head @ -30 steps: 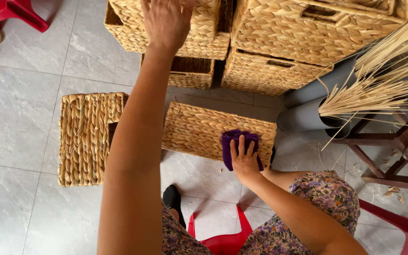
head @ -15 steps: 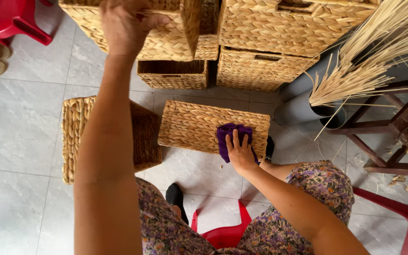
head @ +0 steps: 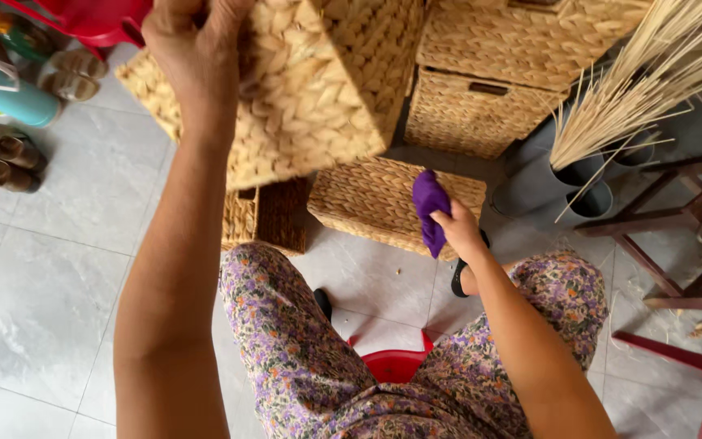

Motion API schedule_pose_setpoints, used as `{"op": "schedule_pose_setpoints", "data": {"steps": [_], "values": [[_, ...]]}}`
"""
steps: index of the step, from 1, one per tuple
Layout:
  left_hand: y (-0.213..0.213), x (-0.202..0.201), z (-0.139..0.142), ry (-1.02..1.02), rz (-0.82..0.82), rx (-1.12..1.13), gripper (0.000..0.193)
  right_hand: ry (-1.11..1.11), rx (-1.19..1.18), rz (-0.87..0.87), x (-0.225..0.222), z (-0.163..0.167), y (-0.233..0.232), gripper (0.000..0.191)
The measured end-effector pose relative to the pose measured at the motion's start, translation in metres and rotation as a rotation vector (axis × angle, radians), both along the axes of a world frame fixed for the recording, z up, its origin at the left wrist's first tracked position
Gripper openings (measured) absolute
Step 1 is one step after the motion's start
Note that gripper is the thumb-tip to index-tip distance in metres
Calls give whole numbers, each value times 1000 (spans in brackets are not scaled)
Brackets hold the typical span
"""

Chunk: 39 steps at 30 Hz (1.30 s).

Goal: The person sits on the floor with a woven water-hyacinth basket on their lap. They use scissors to trim loose strands from the basket, wipe its surfaces with a purple cloth, and pick at remaining fibers by hand, working on several baskets one at a time.

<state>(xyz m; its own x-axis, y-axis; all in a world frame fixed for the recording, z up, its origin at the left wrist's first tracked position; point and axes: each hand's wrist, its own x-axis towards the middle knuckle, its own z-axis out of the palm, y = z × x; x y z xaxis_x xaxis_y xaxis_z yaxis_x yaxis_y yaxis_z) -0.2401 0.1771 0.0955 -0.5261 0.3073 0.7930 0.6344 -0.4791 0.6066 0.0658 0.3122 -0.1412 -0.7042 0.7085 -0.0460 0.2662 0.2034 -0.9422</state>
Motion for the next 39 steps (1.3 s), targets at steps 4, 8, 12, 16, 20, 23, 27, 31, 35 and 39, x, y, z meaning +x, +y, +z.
{"op": "schedule_pose_setpoints", "data": {"steps": [4,8,12,16,20,23,27,31,35,39], "values": [[-52,20,1,-210,29,38,31,377,-312,-78,42,7,-7,29],[-129,41,-3,-349,-29,-14,38,671,-533,-184,89,9,0,37],[-172,61,-25,-563,-306,93,34,783,-328,-385,130,14,4,39],[-156,58,-72,-959,-20,-80,31,988,-341,-267,174,35,-8,46],[-126,71,-142,-1078,-571,76,51,972,-349,-274,221,45,-29,51],[-104,76,-178,-1101,-649,-41,60,911,-383,-349,242,31,-41,56],[-94,87,-200,-1020,-475,-247,58,678,-155,-364,254,16,-45,21],[-87,93,-210,-819,-467,-249,45,341,-34,-468,266,22,-53,32],[-88,98,-218,-789,-520,-211,32,392,-92,-414,280,37,-60,32],[-89,98,-221,-762,-488,-240,25,315,-92,-348,292,45,-62,21]]}}
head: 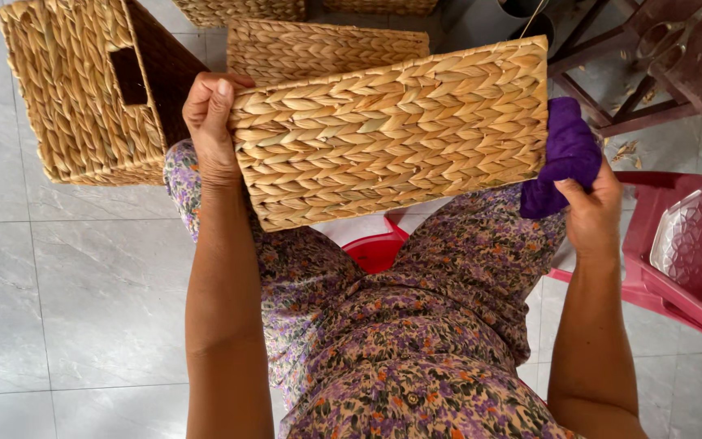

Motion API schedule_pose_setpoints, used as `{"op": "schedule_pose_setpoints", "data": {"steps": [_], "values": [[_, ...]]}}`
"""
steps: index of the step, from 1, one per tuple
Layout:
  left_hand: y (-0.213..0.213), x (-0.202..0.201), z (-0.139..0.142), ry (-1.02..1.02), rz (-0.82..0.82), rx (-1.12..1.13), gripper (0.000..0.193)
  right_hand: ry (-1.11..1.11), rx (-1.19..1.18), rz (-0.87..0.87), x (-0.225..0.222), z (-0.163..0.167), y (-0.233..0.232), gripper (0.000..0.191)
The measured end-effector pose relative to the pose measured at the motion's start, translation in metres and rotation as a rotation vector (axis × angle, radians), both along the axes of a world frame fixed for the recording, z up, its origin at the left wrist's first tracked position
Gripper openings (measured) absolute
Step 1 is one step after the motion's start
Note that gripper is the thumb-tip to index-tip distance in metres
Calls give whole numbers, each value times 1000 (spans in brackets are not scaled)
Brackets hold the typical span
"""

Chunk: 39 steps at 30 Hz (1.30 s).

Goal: The person sits on the floor with a woven water-hyacinth basket on their lap. They use scissors to trim loose strands from the basket, wipe its surfaces with a purple cloth, and pick at remaining fibers by hand, working on several baskets one at a time.

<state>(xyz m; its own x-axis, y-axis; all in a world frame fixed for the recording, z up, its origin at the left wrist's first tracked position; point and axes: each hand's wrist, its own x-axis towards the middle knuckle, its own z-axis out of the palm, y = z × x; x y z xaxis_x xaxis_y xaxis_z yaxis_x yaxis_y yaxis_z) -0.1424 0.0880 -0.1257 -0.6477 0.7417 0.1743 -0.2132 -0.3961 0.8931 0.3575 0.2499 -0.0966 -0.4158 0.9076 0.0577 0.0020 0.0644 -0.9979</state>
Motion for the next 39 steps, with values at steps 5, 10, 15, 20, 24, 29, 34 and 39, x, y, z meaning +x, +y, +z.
{"op": "schedule_pose_setpoints", "data": {"steps": [5,10,15,20,24,29,34,39], "values": [[-1,-3,2,30,-6,-59,21,-36,16,-65,-3,10,-4,28],[-5,-1,2,44,11,-112,23,5,283,-143,-21,42,-21,26],[-2,-2,1,27,78,-134,24,-33,502,-231,-43,68,-29,35],[-4,-3,-4,-2,93,-116,23,-177,523,-285,-85,68,-35,38],[-12,-11,-9,22,126,-218,21,-876,920,45,-129,63,-50,74],[-29,-16,-8,169,84,-228,27,-655,673,231,-113,71,-43,68],[-44,-24,-16,100,74,-170,28,-282,374,-299,-38,35,35,30],[-53,-37,-22,40,78,-276,33,-323,485,-639,13,-54,181,27]]}}
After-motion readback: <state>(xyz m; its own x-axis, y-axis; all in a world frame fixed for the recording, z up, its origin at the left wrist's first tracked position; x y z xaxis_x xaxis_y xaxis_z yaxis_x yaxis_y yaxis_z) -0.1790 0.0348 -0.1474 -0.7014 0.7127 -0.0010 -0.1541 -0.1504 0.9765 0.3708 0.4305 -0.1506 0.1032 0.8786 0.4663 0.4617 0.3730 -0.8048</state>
